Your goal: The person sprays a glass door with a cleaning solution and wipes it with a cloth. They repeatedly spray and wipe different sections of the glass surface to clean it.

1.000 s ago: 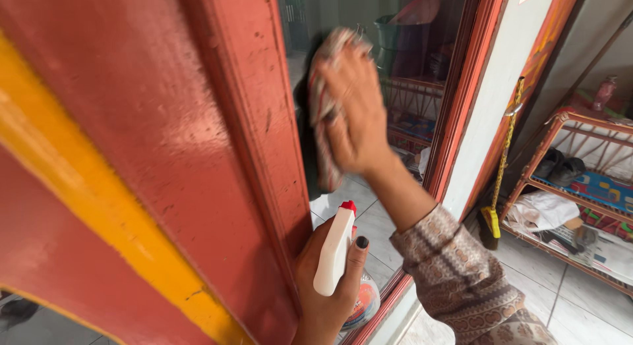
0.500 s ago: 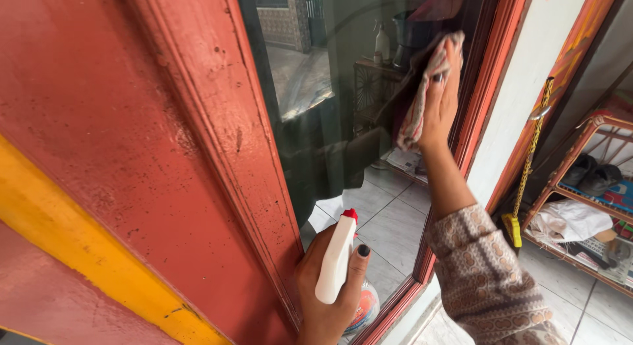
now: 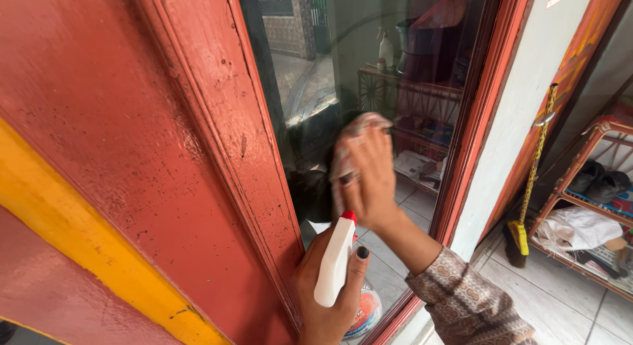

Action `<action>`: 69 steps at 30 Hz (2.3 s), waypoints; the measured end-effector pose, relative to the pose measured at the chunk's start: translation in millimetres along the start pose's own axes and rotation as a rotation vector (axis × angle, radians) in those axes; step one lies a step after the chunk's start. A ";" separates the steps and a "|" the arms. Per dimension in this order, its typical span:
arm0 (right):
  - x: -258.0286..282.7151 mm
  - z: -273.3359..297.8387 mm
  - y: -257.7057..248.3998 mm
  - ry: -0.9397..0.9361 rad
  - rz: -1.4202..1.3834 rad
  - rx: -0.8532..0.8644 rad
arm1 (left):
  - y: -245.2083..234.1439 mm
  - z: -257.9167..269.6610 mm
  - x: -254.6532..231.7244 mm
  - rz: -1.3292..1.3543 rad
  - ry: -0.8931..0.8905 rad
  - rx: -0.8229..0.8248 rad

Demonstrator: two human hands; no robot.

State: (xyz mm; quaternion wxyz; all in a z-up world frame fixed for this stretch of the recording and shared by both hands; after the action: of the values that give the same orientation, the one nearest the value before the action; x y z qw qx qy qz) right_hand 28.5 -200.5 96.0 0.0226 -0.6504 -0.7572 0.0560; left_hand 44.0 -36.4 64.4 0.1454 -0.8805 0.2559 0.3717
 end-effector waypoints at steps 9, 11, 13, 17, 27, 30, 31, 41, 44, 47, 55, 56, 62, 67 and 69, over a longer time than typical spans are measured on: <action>43.3 -98.5 -0.7 -0.296 0.018 0.204 | 2.4 -10.4 -20.2 -0.086 0.153 -0.032; 37.2 -124.1 -7.5 -0.293 0.015 0.174 | 7.3 -14.2 -20.5 -0.090 0.179 -0.039; 28.4 -145.5 -15.1 -0.270 -0.006 0.121 | 10.9 -18.4 -19.5 -0.088 0.193 -0.045; 2.8 -164.1 -27.8 -0.201 0.013 0.061 | 16.5 -24.1 -15.4 -0.065 0.163 -0.071; -143.4 -153.0 -56.7 -0.004 0.037 -0.079 | 30.2 -29.3 -10.8 -0.145 0.145 -0.108; -203.0 -133.8 -61.9 0.081 -0.008 -0.128 | 33.4 -27.1 -10.3 -0.159 0.132 -0.110; -221.9 -127.3 -64.3 0.119 -0.036 -0.147 | 34.2 -26.0 -10.9 -0.166 0.139 -0.111; -287.2 -107.7 -83.8 0.221 0.042 -0.244 | 27.2 -13.0 -17.7 -0.215 0.138 -0.144; -293.8 -129.4 -85.0 0.238 0.015 -0.248 | 22.8 -12.2 -20.5 -0.242 0.171 -0.164; -283.2 -148.6 -80.1 0.210 0.034 -0.227 | 20.1 -12.6 -18.5 -0.244 0.155 -0.187; -116.1 -170.3 -54.2 -0.125 0.029 -0.105 | 29.7 -16.1 -16.7 -0.264 0.175 -0.202; -96.6 -168.0 -52.6 -0.152 0.031 -0.075 | 33.2 -17.0 -15.3 -0.266 0.164 -0.203; -40.3 -131.9 -43.3 -0.287 0.031 0.118 | 57.5 -26.5 -5.8 -0.225 0.119 -0.227; -80.9 -77.2 -40.5 -0.342 0.035 0.169 | 82.2 -33.1 -7.6 -0.162 0.205 -0.212; -117.4 -60.3 -46.9 -0.301 0.072 0.127 | 89.2 -35.5 -1.9 -0.168 0.153 -0.205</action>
State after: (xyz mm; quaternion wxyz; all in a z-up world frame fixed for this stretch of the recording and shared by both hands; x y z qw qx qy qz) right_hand 6.9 -320.0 165.8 -0.0523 -0.6586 -0.7231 0.2014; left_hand 13.7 -125.3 84.1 0.0654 -0.9348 0.1523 0.3142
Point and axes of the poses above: each hand's wrist, its own z-axis away from the middle knuckle, its own y-axis out of the palm, x = y × z, the point moved 8 cm from there along -z, towards the middle knuckle
